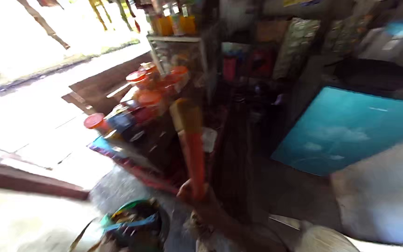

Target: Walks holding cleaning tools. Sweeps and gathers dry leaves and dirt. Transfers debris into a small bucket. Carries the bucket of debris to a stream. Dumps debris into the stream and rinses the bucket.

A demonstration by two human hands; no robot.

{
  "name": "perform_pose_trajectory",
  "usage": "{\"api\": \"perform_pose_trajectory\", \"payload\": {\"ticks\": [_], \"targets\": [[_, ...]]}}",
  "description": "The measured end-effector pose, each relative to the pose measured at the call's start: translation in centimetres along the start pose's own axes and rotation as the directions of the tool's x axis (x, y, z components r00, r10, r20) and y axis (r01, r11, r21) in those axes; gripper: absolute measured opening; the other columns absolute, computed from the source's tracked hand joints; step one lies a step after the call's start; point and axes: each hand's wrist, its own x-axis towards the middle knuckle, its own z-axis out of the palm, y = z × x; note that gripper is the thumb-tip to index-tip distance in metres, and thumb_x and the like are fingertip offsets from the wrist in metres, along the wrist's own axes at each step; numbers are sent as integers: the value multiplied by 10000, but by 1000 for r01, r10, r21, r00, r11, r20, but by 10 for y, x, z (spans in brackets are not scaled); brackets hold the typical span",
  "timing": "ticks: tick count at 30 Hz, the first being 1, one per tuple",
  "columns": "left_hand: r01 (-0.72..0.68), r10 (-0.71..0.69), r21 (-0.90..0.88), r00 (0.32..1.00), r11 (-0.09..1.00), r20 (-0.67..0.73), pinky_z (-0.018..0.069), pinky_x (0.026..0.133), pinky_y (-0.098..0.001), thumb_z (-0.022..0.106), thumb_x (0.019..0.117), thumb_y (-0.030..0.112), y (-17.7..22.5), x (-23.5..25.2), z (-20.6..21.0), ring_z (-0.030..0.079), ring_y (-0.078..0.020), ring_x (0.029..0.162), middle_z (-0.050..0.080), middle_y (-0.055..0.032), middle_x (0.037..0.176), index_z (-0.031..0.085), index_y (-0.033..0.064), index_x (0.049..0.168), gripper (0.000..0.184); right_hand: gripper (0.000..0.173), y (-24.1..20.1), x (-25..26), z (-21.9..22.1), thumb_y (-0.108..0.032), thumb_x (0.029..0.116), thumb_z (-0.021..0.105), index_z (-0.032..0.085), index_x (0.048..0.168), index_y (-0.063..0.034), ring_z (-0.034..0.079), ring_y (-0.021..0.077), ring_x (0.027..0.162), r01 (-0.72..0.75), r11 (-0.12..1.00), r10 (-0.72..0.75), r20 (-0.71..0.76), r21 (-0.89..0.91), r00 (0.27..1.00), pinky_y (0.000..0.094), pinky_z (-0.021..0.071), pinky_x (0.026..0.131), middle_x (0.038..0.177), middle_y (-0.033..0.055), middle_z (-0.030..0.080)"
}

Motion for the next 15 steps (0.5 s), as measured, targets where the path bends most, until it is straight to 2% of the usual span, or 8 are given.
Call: {"api": "perform_pose_trajectory", "payload": {"ticks": [1,2,5,10,12,15], "targets": [[11,-12,-11,995,1000,-98,604,632,-318,336,1119,288,5,12,9,674,-111,686,670,10,788,569,91,1096,306,137,3,7,10,-148,964,685,703,1026,-27,620,-38,746,-20,999,20,14,28,1000,170,543,699,865,-55,696],[23,-24,-8,980,1000,-198,589,579,-304,368,1115,279,10,27,16,652,-103,627,649,10,735,572,82,1056,290,125,8,15,19,-168,968,687,709,1016,-55,604,-35,710,-31,998,30,28,50,999,168,531,655,849,-71,689],[75,-68,0,910,997,-409,577,534,-320,515,1066,223,25,67,24,643,-137,577,629,-48,714,578,15,1069,217,149,25,42,45,-238,966,687,708,971,-91,473,-42,544,-53,998,51,47,43,998,158,424,501,706,-112,598],[75,-75,-16,894,997,-441,573,506,-305,539,1047,179,46,113,22,644,-144,545,635,-63,692,584,3,1029,183,193,44,85,77,-299,975,675,709,954,-110,429,-36,495,-73,997,70,127,26,989,159,392,471,616,-139,510],[80,-88,-35,890,996,-448,563,497,-293,531,1051,179,54,130,19,634,-140,541,628,-63,689,579,9,1015,180,206,48,100,84,-311,983,672,709,946,-112,457,-32,510,-60,998,54,161,29,985,162,416,488,629,-132,535],[72,-78,-30,890,997,-450,526,467,-265,524,1048,183,73,161,18,610,-120,513,624,-52,648,597,25,927,212,234,53,121,98,-332,982,670,711,931,-108,471,-21,527,-73,997,68,184,18,981,169,430,509,638,-119,545]]}}
